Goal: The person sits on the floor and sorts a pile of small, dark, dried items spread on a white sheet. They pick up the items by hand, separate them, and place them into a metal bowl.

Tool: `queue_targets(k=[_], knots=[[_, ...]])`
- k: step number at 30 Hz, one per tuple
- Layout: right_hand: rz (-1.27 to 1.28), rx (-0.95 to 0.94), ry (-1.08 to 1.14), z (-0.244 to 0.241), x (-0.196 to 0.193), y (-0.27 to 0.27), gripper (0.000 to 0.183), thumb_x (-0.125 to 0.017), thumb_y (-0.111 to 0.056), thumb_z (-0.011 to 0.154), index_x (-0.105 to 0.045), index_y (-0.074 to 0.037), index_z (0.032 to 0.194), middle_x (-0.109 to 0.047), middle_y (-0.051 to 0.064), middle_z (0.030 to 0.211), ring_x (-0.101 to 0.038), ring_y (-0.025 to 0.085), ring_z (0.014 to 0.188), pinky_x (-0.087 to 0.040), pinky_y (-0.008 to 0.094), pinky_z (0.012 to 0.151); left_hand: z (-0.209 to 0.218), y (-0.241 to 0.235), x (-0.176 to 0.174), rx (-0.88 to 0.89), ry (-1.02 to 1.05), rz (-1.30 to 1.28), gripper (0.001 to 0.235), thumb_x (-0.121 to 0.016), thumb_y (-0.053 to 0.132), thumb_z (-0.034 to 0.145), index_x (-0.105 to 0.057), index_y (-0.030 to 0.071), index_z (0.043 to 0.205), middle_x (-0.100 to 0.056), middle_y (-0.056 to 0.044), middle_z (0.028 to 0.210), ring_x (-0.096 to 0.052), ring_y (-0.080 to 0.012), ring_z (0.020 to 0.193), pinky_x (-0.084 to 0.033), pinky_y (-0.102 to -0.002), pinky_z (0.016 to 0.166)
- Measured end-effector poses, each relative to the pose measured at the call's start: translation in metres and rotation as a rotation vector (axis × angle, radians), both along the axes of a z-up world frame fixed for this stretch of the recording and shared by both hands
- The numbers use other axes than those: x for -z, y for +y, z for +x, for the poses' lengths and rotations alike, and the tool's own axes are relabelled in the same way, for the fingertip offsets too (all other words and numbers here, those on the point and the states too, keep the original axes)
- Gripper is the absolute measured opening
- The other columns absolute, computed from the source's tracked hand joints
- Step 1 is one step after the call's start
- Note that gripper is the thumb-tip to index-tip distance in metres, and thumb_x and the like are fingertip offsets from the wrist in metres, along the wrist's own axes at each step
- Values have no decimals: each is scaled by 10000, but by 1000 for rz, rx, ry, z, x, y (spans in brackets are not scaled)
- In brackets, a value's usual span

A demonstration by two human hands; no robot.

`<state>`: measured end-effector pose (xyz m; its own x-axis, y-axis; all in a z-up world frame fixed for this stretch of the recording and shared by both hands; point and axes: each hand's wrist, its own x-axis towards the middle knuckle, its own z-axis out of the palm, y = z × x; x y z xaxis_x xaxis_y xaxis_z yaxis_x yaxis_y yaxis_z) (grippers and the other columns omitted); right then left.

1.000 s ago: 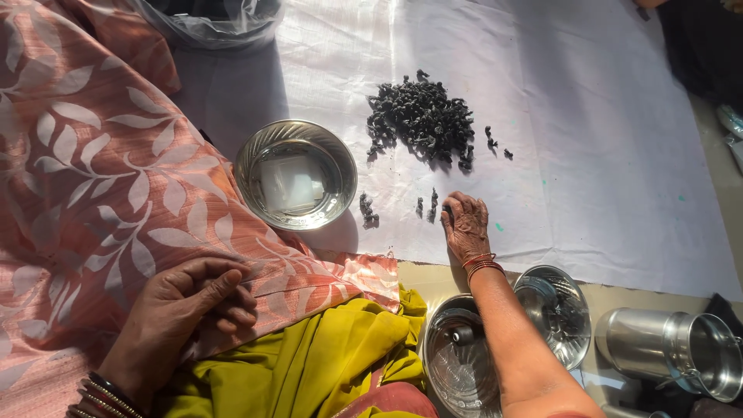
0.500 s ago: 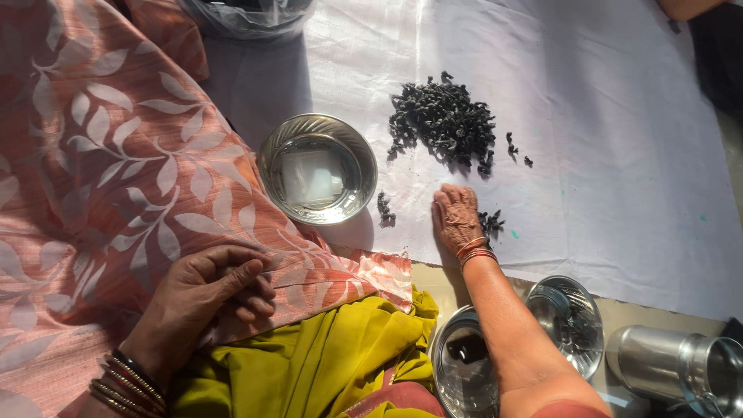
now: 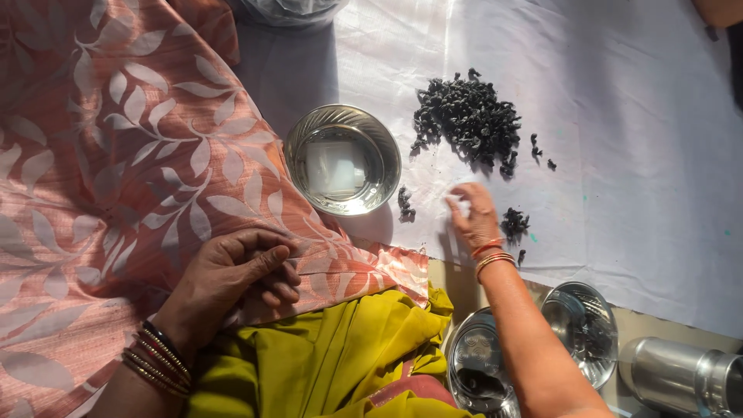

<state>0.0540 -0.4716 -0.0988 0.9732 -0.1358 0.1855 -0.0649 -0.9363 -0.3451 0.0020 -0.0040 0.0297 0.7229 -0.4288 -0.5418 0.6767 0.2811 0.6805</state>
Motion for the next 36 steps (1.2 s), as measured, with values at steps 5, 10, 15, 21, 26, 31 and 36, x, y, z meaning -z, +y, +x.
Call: queue_targets(k=[5, 10, 15, 21, 26, 31, 36], knots=[[80, -409, -69, -7, -21, 75, 314, -848, -89, 785, -693, -63, 1057, -645, 116, 1137, -626, 285, 1056, -536, 383, 926, -1, 0, 7, -28, 22, -41, 264, -655, 170, 930, -673, -24, 1108, -732, -164, 804, -738, -220, 637, -600, -316, 519], [414, -156, 155, -12, -1, 27, 213, -785, -35, 860, -742, -95, 1060, -700, 24, 1060, -721, 139, 935, -614, 247, 857, -1, 2, 5, -5, -31, -21, 275, -635, 175, 943, -666, -35, 1117, -737, -164, 822, -743, -220, 652, -612, -314, 534], [766, 107, 214, -18, -15, 14, 261, -692, -24, 916, -753, -121, 1150, -764, 10, 1049, -712, 117, 906, -614, 248, 733, -2, 0, 6, 1, -25, -13, 290, -641, 180, 949, -670, -37, 1139, -734, -167, 824, -736, -202, 657, -600, -292, 536], [921, 90, 311, -2, -4, 21, 268, -700, 67, 879, -705, -87, 1098, -725, 40, 1031, -735, 123, 913, -646, 253, 761, -1, 0, -1, 9, -45, 60, 314, -647, 201, 930, -674, -24, 1148, -745, -160, 831, -745, -206, 658, -594, -298, 519], [487, 182, -47, 20, 5, 8, 482, -495, 182, 853, -756, -131, 1110, -666, 36, 1191, -696, 144, 1034, -639, 243, 795, -1, 0, 7, 1, -39, 15, 308, -653, 197, 926, -676, -29, 1135, -745, -161, 822, -746, -210, 646, -598, -297, 519], [328, -99, -14, 31, 24, 14, 443, -564, 138, 867, -726, -127, 1182, -642, 81, 1136, -658, 178, 928, -573, 282, 800, -7, -1, 12, -25, 24, -101, 243, -647, 175, 941, -684, -9, 1095, -732, -150, 798, -720, -194, 620, -588, -299, 510], [552, -166, 161, 32, 19, 42, 517, -532, 157, 789, -769, -137, 1142, -677, 79, 1034, -648, 198, 819, -580, 278, 742, -4, -24, -4, -137, -2, 131, 224, -668, 190, 921, -722, 14, 1048, -705, -126, 740, -618, -205, 491, -425, -308, 383]])
